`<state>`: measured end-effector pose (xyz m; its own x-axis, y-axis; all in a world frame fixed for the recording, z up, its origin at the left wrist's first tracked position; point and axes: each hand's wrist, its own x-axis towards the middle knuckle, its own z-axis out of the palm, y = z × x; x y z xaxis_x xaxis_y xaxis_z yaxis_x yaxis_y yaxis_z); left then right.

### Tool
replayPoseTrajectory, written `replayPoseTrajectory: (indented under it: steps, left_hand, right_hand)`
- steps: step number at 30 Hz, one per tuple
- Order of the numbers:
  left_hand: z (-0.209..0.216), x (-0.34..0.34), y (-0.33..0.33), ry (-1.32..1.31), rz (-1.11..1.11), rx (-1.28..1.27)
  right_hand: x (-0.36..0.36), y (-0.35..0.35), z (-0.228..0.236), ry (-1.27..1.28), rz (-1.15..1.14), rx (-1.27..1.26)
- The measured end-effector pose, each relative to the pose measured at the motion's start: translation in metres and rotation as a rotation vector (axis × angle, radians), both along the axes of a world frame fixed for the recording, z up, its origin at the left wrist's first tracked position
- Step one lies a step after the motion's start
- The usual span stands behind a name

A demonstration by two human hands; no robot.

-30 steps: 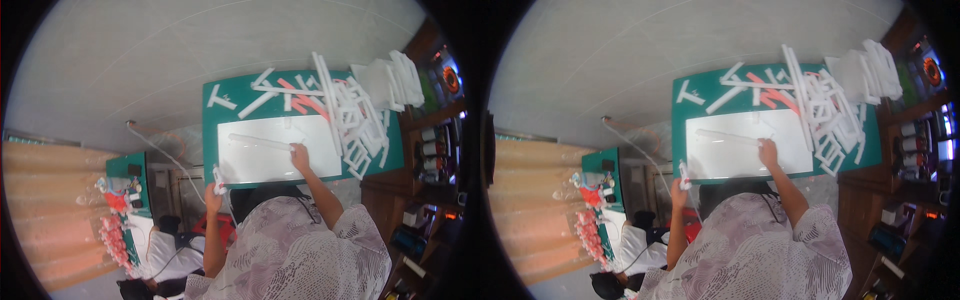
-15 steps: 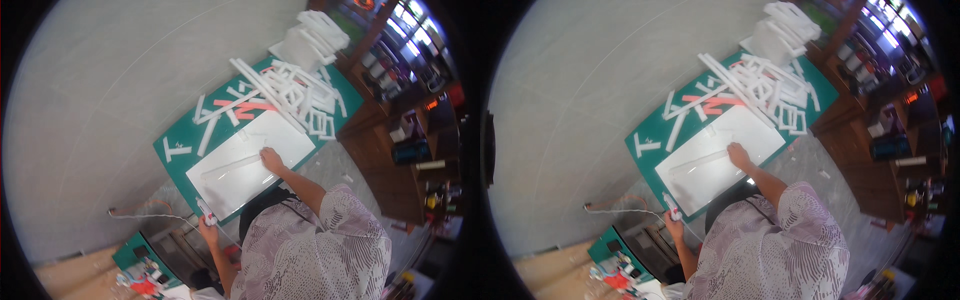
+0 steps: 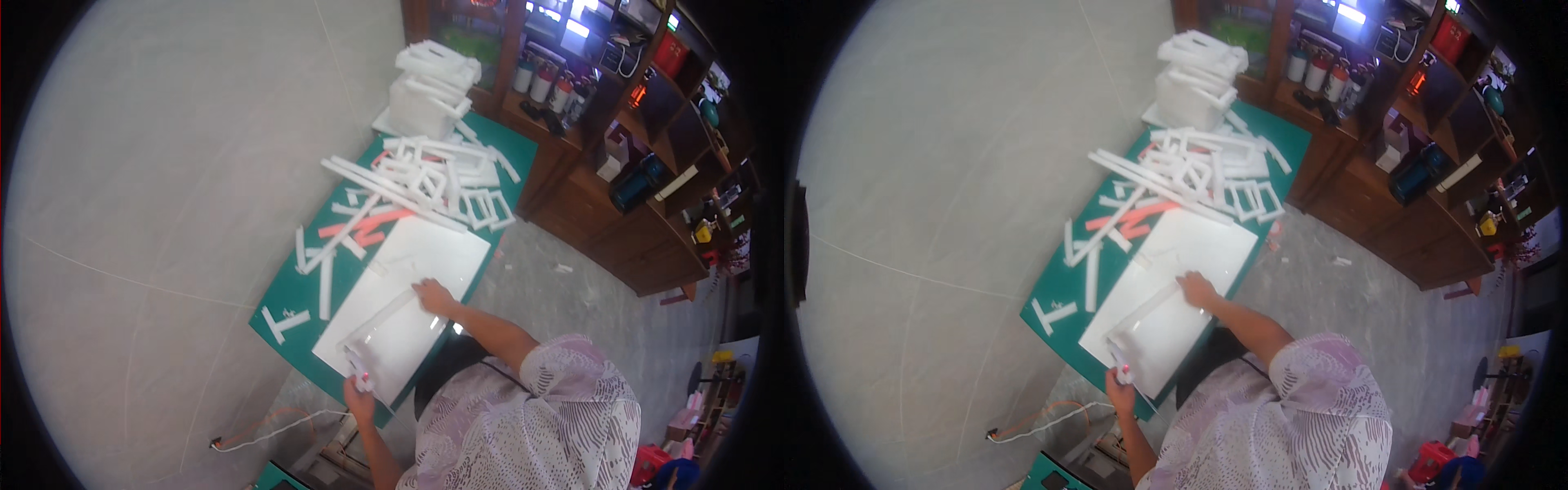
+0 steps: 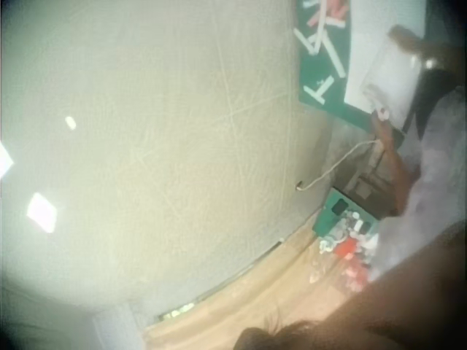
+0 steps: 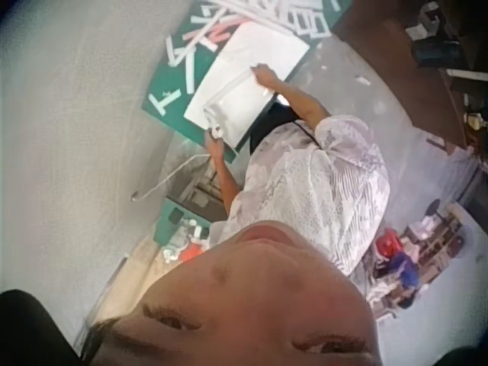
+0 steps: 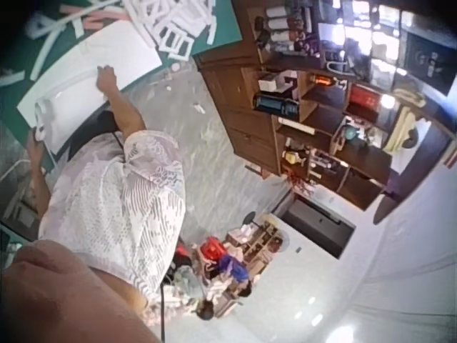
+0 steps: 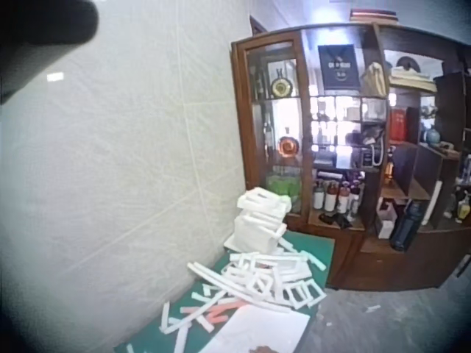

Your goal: The person assembles foam pieces together by applying hot glue with a glue gun and pressing the foam parts together on the table.

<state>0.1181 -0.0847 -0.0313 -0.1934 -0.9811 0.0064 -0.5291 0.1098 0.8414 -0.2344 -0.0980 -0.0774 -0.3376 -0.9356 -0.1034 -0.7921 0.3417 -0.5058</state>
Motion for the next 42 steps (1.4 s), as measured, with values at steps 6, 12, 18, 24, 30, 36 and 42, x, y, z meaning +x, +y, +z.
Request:
replayPoseTrajectory:
  steps: [6,12,18,24,30,36,42]
  left_hand:
    - [0.021,-0.024,0.005,-0.247,-0.212,-0.077]
    - [0.025,-0.034,0.007,-0.457,-0.404,-0.085]
    - [0.000,-0.061,0.024,-0.616,-0.339,-0.019]
    - [-0.018,-0.088,0.043,-0.752,-0.114,0.078]
    - [-0.018,-0.089,0.039,-0.631,-0.072,0.078]
    - [0.000,-0.111,0.037,-0.642,-0.026,0.116]
    - [0.002,-0.116,0.047,-0.621,0.025,0.002]
  right_hand:
    - [-0.014,0.026,0.004,-0.069,0.031,0.047]
    - [-0.042,0.026,0.005,-0.282,0.099,0.049]
    - [-0.090,0.021,-0.002,-0.451,0.307,0.023]
    - [-0.153,0.028,0.018,-0.552,0.411,0.078]
    - [-0.212,0.039,0.036,-0.359,0.442,0.126]
    - [-0.277,0.038,0.060,-0.520,0.259,-0.214]
    - [-0.370,0.022,0.061,-0.462,-0.498,-0.413]
